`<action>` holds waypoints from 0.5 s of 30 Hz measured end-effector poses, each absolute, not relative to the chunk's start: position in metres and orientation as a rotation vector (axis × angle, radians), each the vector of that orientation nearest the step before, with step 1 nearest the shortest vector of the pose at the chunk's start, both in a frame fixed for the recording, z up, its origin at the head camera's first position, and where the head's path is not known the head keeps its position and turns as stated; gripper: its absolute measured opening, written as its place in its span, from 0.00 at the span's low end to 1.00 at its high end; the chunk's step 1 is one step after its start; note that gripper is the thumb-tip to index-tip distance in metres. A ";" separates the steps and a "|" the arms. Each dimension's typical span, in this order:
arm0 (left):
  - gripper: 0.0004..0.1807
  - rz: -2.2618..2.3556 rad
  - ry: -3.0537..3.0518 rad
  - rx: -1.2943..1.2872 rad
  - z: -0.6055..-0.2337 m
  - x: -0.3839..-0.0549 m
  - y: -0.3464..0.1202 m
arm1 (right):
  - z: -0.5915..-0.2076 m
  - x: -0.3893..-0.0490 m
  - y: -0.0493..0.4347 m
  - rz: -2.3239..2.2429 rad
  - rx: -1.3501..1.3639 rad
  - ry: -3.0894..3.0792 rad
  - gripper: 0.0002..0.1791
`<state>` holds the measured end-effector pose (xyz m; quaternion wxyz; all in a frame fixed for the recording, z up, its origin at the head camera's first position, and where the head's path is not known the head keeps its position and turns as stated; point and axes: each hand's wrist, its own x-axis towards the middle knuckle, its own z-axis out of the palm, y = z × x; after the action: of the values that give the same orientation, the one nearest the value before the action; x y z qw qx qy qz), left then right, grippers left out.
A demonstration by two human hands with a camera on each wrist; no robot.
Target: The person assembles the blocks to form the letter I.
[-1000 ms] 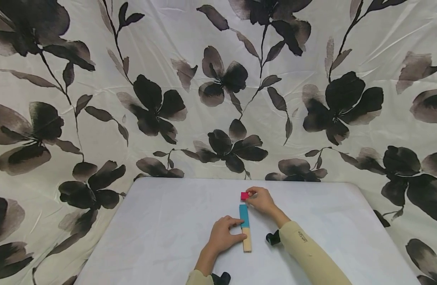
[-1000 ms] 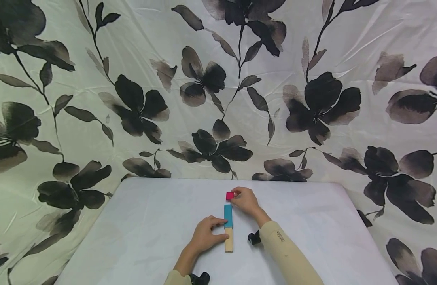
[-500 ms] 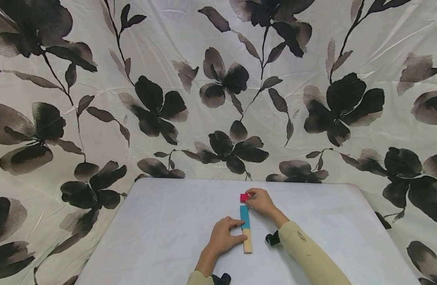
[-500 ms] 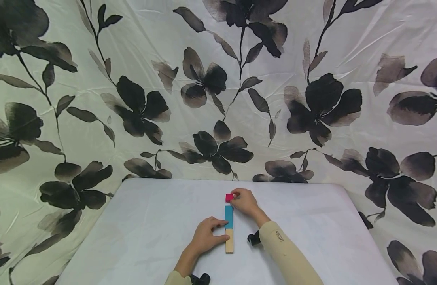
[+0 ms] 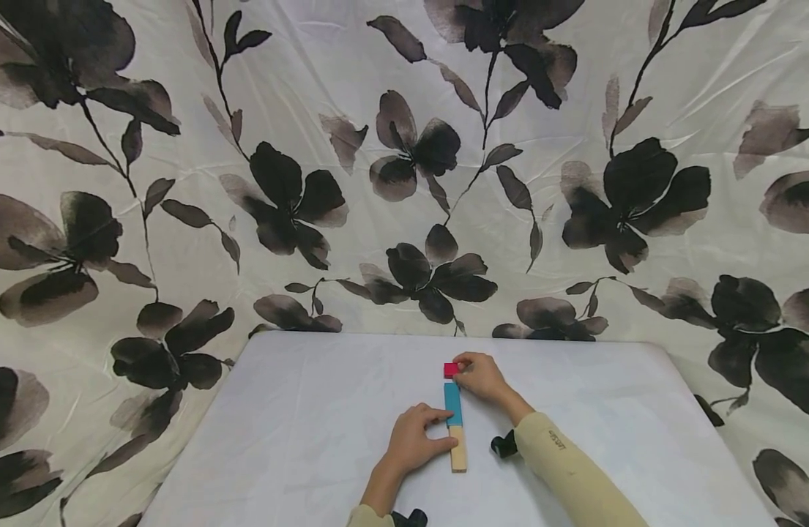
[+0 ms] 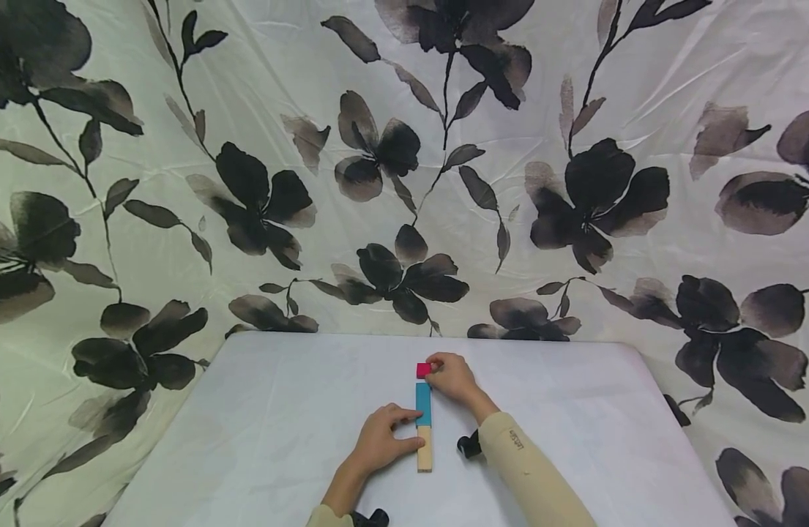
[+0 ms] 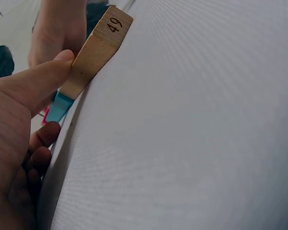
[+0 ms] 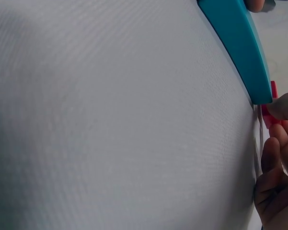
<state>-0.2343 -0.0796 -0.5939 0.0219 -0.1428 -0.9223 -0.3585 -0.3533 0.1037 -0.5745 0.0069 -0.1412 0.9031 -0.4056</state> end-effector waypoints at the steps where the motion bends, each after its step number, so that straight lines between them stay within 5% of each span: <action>1: 0.27 -1.109 -2.859 -0.442 -0.594 -0.234 -0.080 | -0.576 -0.354 0.104 -1.268 -0.446 2.821 0.14; 15: 0.26 -1.098 -2.872 -0.440 -0.593 -0.233 -0.080 | -0.575 -0.354 0.103 -1.235 -0.484 2.847 0.14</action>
<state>-0.2332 -0.0800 -0.5934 0.0177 -0.1416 -0.9246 -0.3533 -0.3540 0.1026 -0.5752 0.0007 -0.1542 0.9065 -0.3931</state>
